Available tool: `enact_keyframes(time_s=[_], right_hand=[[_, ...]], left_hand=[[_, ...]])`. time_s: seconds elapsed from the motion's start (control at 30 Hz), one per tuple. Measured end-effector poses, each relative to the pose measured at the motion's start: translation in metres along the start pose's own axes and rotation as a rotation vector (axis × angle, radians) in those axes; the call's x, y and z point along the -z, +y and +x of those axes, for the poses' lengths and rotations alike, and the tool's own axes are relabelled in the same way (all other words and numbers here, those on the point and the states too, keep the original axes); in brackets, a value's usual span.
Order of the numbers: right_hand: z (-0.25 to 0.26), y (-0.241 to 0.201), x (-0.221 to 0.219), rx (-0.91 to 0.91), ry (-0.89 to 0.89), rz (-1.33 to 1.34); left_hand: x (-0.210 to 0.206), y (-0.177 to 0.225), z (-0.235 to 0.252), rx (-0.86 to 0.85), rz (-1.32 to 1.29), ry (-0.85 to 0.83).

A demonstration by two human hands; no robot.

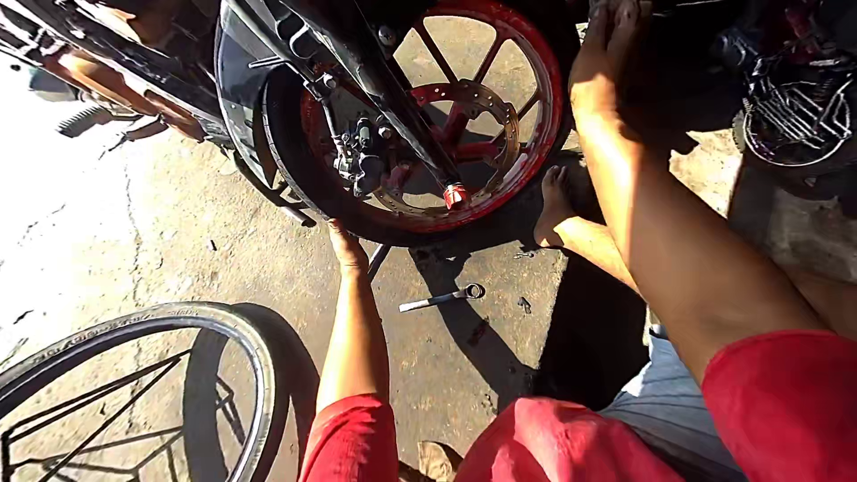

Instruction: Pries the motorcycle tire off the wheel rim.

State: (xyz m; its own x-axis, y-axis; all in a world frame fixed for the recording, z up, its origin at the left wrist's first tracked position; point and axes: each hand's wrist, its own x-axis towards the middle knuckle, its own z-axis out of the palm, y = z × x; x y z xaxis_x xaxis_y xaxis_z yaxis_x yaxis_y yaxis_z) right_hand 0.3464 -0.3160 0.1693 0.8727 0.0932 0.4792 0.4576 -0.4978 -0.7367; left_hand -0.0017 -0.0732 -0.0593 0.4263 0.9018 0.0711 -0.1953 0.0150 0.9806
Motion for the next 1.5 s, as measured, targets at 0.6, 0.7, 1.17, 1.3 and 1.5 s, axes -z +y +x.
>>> enact_keyframes(time_s=[0.6,0.7,1.17,1.3,1.5], right_hand=[[-0.34,0.071,-0.037,0.221,-1.769,-0.591],[-0.297,0.056,-0.031,0.044,-1.726,-0.33],[-0.224,-0.009,-0.084,0.151,-1.277,-0.423],[-0.221,-0.01,-0.09,0.202,-1.233,-0.39],[-0.221,-0.013,-0.095,0.211,-1.267,-0.421]], left_hand=[[-0.007,0.02,-0.046,0.502,-0.038,0.055],[-0.002,0.021,-0.045,0.501,0.007,0.011],[-0.031,0.002,-0.046,0.415,-0.015,0.115],[-0.041,-0.002,-0.046,0.401,-0.001,0.21],[-0.043,-0.006,-0.044,0.387,0.008,0.216]])
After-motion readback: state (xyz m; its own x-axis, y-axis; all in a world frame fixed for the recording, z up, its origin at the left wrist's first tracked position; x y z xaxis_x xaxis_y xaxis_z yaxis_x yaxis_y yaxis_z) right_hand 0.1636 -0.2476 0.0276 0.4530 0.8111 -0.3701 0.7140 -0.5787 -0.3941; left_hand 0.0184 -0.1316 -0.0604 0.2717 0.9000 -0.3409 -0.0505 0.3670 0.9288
